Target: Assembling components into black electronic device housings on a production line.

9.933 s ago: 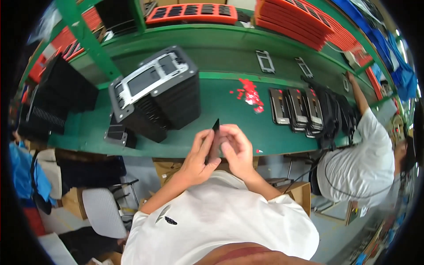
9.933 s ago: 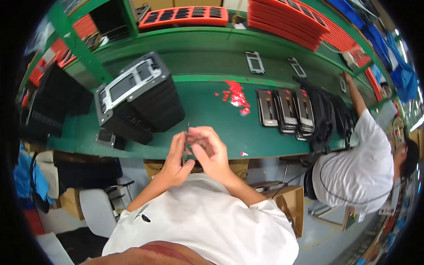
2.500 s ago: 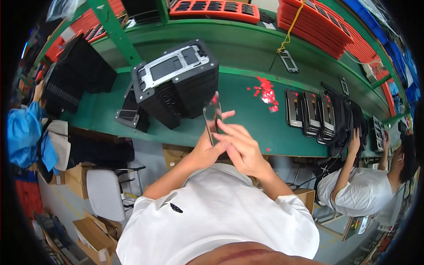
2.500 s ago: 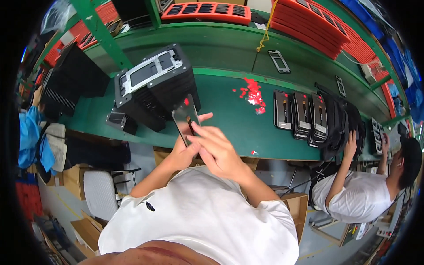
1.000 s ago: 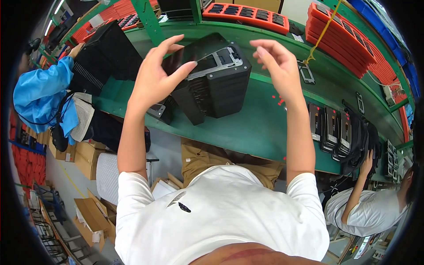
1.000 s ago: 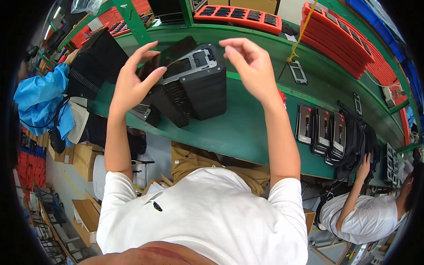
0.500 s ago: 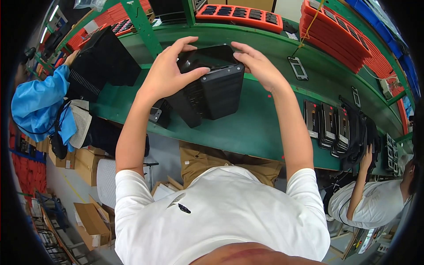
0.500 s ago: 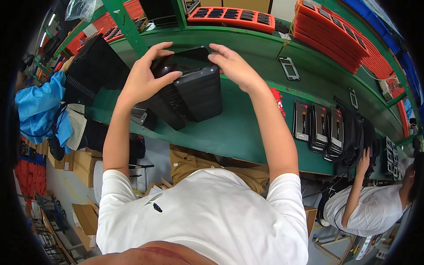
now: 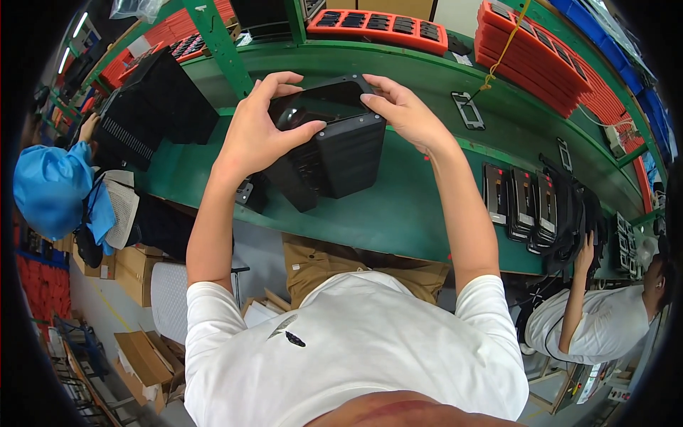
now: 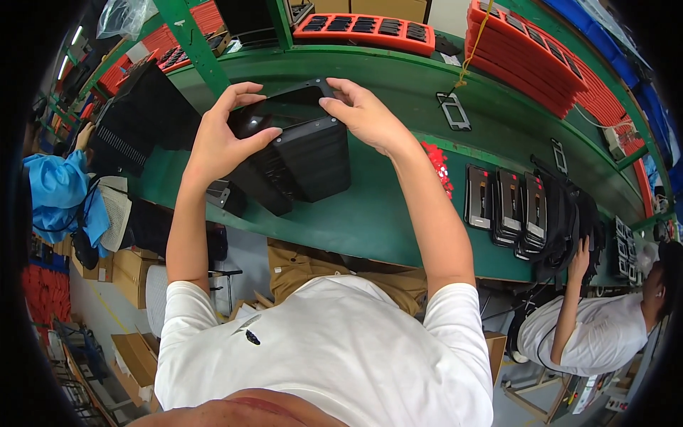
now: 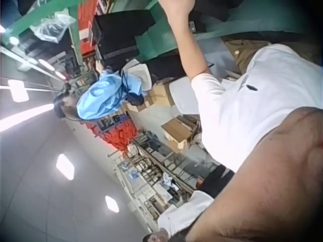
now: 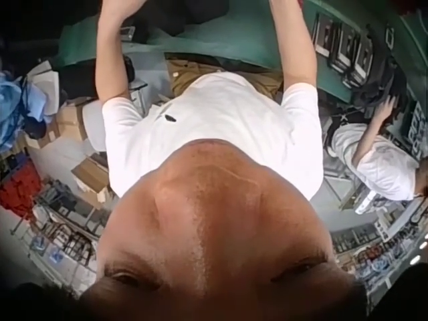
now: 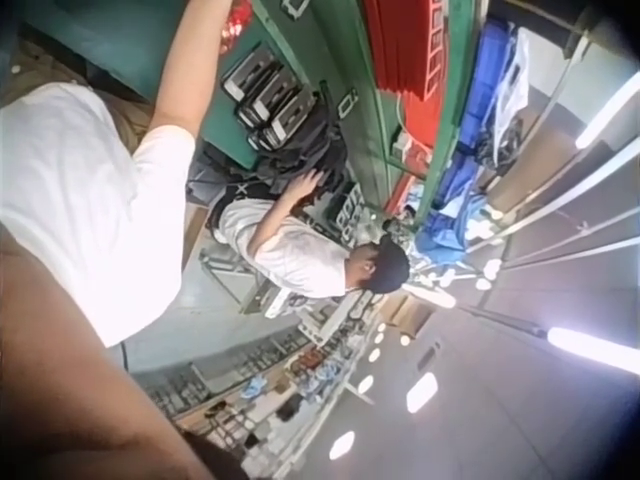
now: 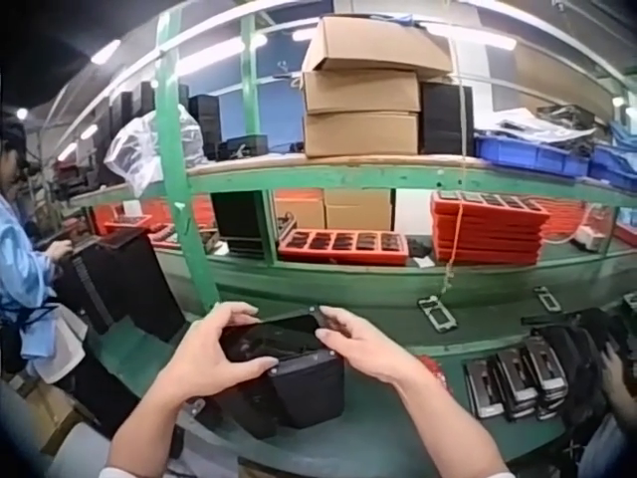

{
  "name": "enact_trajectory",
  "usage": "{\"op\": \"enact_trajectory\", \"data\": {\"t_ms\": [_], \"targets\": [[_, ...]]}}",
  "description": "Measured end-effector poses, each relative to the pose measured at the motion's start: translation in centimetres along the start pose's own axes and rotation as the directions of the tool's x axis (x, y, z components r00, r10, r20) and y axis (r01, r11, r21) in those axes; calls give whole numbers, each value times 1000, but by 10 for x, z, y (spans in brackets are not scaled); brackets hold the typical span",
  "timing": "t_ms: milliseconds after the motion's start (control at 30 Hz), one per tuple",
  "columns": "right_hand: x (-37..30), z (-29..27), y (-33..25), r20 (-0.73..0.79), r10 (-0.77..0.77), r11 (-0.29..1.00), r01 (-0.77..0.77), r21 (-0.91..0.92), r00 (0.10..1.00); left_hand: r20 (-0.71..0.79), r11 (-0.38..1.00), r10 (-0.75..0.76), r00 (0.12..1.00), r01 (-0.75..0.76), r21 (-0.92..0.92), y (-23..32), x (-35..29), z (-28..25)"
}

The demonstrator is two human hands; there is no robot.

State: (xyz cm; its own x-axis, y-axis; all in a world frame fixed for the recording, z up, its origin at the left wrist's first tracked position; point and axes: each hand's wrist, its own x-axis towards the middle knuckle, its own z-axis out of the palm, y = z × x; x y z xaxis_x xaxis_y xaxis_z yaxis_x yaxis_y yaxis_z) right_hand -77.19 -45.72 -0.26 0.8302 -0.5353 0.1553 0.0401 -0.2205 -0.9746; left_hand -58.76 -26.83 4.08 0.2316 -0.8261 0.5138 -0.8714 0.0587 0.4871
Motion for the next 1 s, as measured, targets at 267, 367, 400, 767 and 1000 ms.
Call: {"op": "enact_trajectory", "data": {"t_ms": [267,367,400,767,1000], "targets": [[0,-3,0,-10,7,1000,-7,0,1000,-75,932,217,973,-184,312,-8,-17,-24],[2,-3,11,-48,-53,998,54,21,997,236,976,-207,949,217,-14,-13,-31,-29],[0,-3,12,-71,-81,996,84,27,994,243,977,-198,950,210,-23,-14,-33,-34],[-12,-120,39,-452,-47,999,33,-40,891,196,991,-93,976,110,-79,-26,-40,-27],[-71,44,-41,100,-592,693,441,570,800,152,950,-82,985,123,-287,-34,-51,-10]]}}
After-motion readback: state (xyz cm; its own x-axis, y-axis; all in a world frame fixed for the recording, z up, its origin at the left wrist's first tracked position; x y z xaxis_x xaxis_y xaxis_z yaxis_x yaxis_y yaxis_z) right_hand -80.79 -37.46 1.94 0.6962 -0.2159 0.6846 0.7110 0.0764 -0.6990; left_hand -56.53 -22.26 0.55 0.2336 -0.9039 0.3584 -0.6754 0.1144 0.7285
